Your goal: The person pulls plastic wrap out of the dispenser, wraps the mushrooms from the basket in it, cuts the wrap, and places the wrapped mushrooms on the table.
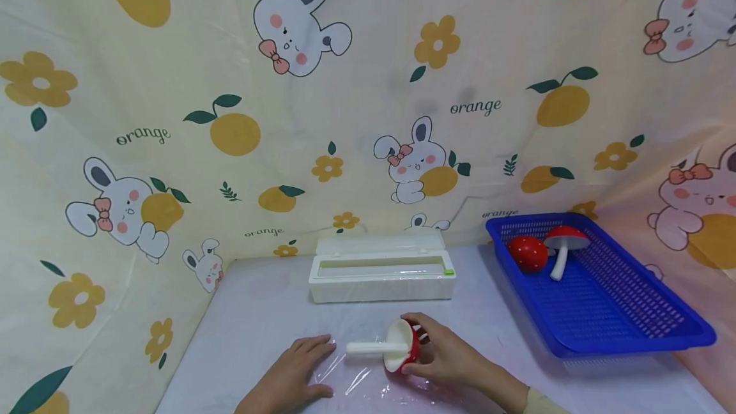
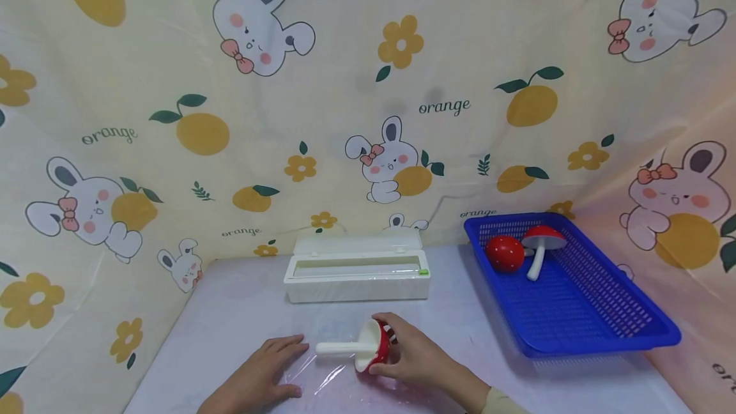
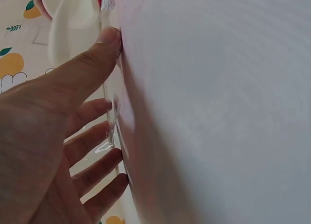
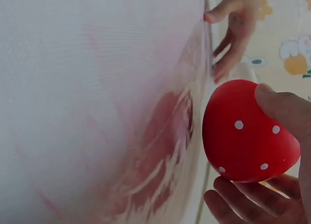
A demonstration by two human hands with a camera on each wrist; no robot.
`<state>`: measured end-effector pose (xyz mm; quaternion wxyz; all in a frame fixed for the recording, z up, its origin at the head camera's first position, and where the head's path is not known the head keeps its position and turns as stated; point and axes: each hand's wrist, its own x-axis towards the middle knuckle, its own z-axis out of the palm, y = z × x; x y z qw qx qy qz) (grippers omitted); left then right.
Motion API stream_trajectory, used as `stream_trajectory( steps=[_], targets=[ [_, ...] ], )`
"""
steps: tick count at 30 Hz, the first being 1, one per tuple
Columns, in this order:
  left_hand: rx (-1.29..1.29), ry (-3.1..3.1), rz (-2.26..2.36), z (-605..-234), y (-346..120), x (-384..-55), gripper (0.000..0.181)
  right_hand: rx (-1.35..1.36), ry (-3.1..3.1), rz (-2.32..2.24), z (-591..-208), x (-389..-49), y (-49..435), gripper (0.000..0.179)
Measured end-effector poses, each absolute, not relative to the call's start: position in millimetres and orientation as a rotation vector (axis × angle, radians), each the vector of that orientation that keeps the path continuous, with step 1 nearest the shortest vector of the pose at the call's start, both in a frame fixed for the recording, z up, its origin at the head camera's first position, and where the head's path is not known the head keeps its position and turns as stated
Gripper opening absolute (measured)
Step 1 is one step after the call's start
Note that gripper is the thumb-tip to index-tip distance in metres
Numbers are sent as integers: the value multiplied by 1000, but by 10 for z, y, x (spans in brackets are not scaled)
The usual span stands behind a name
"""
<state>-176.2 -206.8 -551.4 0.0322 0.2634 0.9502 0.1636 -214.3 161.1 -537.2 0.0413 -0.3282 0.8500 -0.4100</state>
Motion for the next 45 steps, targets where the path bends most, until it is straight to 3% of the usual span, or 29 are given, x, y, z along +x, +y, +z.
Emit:
stream_trajectory(
  steps=[11, 19, 24, 31, 37, 45],
  targets=[
    [761, 2859, 629, -5419, -2167, -1741, 74, -927, 2630, -1181, -5371, -2124, 1599, 94],
    [971, 2869, 710, -5433, -2276, -1772, 33, -892, 2567, -1209, -5359, -2139, 1589, 95],
    [1007, 2876, 695, -5426, -2267, -1787, 18, -867, 2530, -1261, -5354, -2149, 1572, 94],
    [958, 2916, 664, -5446, -2214, -1823, 17, -856, 2542, -1301, -5389, -2143, 1564, 81],
    [1119, 3000, 760, -5500, -2217, -1825, 17, -850, 2543, -1290, -5412, -2148, 1546, 82],
    [860, 2808, 1013, -5293, -2126, -1849, 7, -853, 2551, -1263, -5393, -2163, 1539, 80]
  ],
)
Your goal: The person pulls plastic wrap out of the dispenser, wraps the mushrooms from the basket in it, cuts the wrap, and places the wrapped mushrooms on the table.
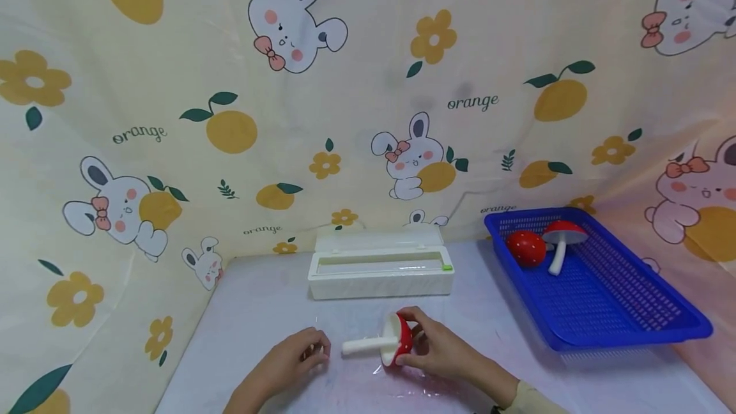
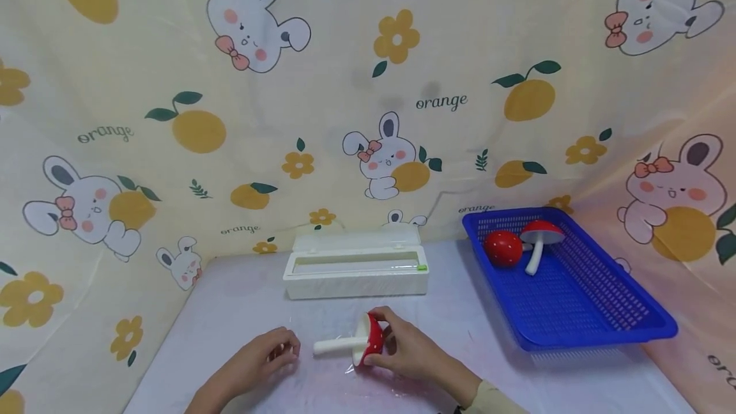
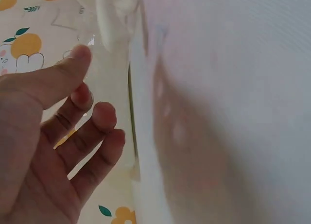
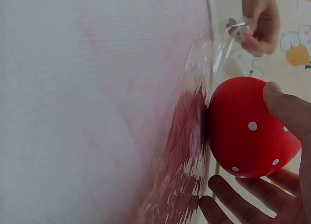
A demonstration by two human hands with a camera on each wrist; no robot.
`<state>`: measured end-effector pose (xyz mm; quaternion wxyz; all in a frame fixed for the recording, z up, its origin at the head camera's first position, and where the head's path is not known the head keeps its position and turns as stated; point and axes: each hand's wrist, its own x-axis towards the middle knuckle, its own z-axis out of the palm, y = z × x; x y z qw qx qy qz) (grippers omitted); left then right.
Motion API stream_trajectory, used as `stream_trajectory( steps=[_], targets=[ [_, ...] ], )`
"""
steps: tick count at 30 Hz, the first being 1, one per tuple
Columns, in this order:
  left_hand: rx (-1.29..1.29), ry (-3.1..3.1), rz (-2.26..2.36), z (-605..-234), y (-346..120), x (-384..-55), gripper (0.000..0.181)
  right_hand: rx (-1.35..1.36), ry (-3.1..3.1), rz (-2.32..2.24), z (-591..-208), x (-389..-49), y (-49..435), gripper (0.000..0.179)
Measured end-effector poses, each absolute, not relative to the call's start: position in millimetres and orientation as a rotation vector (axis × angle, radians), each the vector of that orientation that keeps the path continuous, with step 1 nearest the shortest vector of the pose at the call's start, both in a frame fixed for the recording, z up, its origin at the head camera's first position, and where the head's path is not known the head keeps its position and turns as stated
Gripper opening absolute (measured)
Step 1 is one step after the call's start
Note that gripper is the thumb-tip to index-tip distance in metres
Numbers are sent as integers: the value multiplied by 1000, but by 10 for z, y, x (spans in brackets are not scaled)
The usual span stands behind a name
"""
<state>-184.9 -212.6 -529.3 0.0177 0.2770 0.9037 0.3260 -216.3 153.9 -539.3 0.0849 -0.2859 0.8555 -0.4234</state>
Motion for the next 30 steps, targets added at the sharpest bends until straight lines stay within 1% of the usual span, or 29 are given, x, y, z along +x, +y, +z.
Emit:
stream_trajectory(
  steps=[3, 8, 16, 25, 30],
  targets=[
    [861, 2793, 1073, -5264, -2061, -1889, 5, -837, 2538, -1264, -5384, -2171, 1533, 80],
    [765, 2812, 1205, -5240, -1884, -1969, 4, -804, 2499, -1278, -5379, -2195, 1526, 81],
    [655, 2924, 1305, -5358, -1640, -2105, 8, -841, 2500, -1285, -5400, -2208, 1531, 80],
    [751, 2857, 1221, -5453, -1588, -2067, 25, -816, 2499, -1277, -5414, -2206, 1531, 80],
    [901, 2886, 1167, -5506, -1577, -2055, 28, -866, 2510, -1282, -5430, -2203, 1563, 81]
  ],
)
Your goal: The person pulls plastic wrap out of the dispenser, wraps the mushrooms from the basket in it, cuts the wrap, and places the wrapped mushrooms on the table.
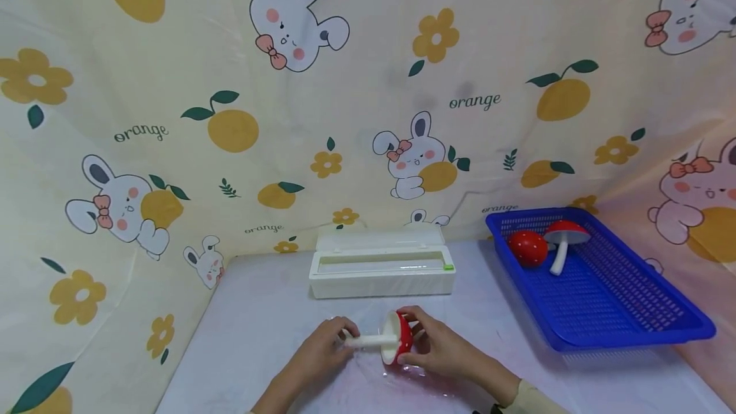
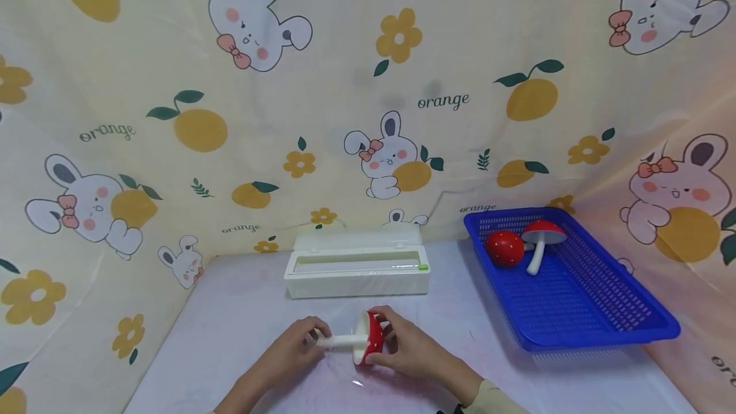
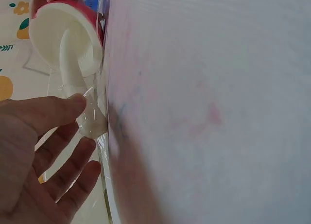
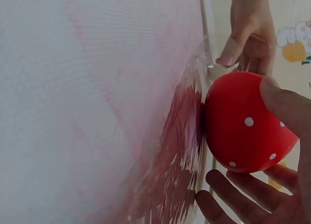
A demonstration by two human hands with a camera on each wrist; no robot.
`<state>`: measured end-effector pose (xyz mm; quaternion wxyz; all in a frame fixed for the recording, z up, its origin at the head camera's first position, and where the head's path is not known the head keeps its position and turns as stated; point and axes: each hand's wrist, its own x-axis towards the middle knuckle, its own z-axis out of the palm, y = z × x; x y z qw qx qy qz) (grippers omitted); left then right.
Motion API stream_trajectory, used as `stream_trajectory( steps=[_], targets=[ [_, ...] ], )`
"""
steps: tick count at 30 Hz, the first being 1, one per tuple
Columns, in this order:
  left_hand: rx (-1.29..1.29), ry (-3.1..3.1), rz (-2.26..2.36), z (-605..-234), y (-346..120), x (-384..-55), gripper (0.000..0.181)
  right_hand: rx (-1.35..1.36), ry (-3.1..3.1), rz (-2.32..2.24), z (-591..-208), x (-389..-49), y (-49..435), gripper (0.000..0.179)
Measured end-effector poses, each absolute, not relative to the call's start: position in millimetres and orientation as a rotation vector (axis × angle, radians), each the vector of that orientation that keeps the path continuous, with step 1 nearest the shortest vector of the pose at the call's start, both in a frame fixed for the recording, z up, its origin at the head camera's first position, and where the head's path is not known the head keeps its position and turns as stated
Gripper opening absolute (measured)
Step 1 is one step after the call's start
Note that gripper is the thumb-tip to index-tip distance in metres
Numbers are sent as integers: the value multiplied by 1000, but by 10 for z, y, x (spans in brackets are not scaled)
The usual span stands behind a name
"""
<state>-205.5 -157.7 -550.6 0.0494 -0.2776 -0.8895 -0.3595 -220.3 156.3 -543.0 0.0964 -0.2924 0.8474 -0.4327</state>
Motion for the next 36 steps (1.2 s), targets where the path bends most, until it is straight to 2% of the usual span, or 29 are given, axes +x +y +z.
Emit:
stream_trajectory(
  steps=[4, 12, 15, 22, 29, 36],
  targets=[
    [-893, -2701, -1011, -5523, -1551, -2069, 32, -916, 2546, -1269, -5426, -2164, 1631, 84],
    [-821, -2801, -935, -5476, -1515, -2080, 32, -998, 2728, -1054, -5431, -1959, 1957, 68],
    [-813, -2813, -923, -5478, -1515, -2084, 31, -943, 2652, -983, -5405, -1852, 2102, 63],
    [-763, -2826, -892, -5491, -1509, -2096, 29, -553, 2330, -982, -5328, -1697, 2264, 36],
    [-709, -2863, -910, -5482, -1485, -2093, 21, -615, 2267, -1037, -5348, -1680, 2287, 13],
    [-744, -2834, -955, -5481, -1479, -2101, 19, -618, 2271, -1032, -5389, -1743, 2239, 6]
  ],
)
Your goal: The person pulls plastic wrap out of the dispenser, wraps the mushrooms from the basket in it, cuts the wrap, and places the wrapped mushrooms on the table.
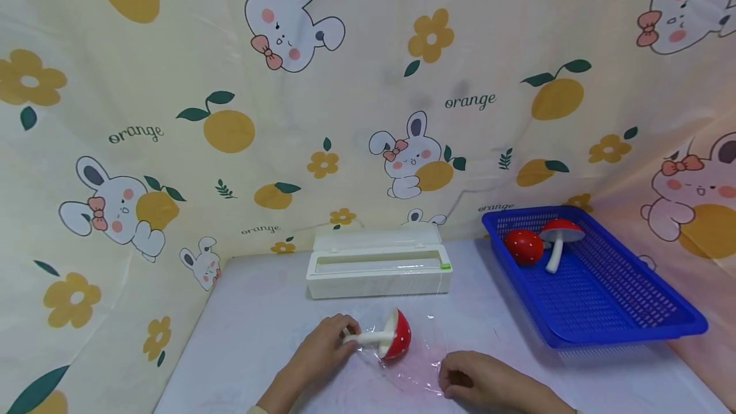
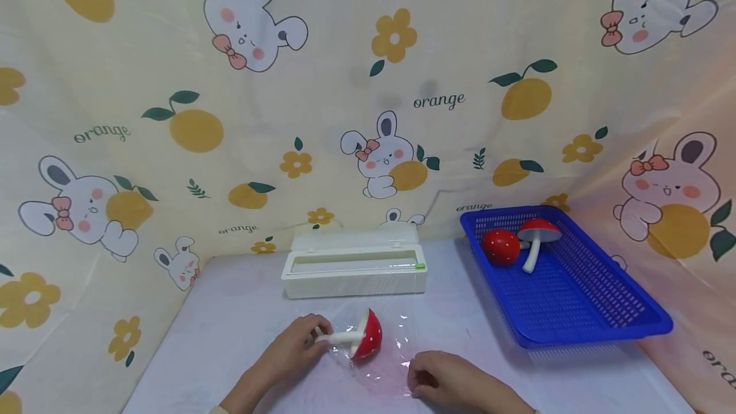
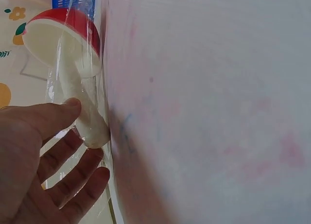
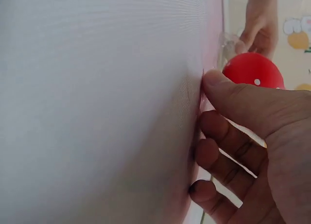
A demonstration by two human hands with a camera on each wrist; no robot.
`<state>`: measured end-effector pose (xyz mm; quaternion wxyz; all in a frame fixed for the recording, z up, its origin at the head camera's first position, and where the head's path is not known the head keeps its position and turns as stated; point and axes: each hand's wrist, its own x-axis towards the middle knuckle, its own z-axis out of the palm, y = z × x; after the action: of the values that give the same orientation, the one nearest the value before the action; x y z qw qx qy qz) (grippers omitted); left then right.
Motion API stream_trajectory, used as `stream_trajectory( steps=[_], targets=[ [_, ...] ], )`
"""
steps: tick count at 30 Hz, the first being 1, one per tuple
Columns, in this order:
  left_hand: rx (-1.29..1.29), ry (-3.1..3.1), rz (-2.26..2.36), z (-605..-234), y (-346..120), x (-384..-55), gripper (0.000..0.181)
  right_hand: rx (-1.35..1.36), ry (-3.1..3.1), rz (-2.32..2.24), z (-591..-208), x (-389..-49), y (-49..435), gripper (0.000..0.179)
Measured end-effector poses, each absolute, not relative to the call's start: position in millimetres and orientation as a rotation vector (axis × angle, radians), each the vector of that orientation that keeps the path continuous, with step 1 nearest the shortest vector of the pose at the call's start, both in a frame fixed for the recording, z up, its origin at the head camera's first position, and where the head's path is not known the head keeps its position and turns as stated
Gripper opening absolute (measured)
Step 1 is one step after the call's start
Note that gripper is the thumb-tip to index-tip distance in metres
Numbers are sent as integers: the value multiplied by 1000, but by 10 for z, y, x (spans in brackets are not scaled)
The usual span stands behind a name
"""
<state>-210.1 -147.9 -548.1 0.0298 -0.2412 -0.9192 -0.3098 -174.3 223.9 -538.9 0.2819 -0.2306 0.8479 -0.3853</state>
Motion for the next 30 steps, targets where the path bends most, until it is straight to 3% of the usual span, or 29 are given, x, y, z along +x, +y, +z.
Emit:
stream_trajectory(
  steps=[11, 20, 30],
  targets=[
    [-760, -2829, -937, -5481, -1482, -2105, 20, -1045, 2449, -1278, -5367, -1888, 2165, 6],
    [-745, -2842, -933, -5498, -1472, -2120, 17, -932, 2520, -1519, -5285, -2063, 1897, 7],
    [-723, -2852, -930, -5490, -1466, -2128, 16, -531, 2426, -1824, -5347, -2241, 1730, 8]
  ],
)
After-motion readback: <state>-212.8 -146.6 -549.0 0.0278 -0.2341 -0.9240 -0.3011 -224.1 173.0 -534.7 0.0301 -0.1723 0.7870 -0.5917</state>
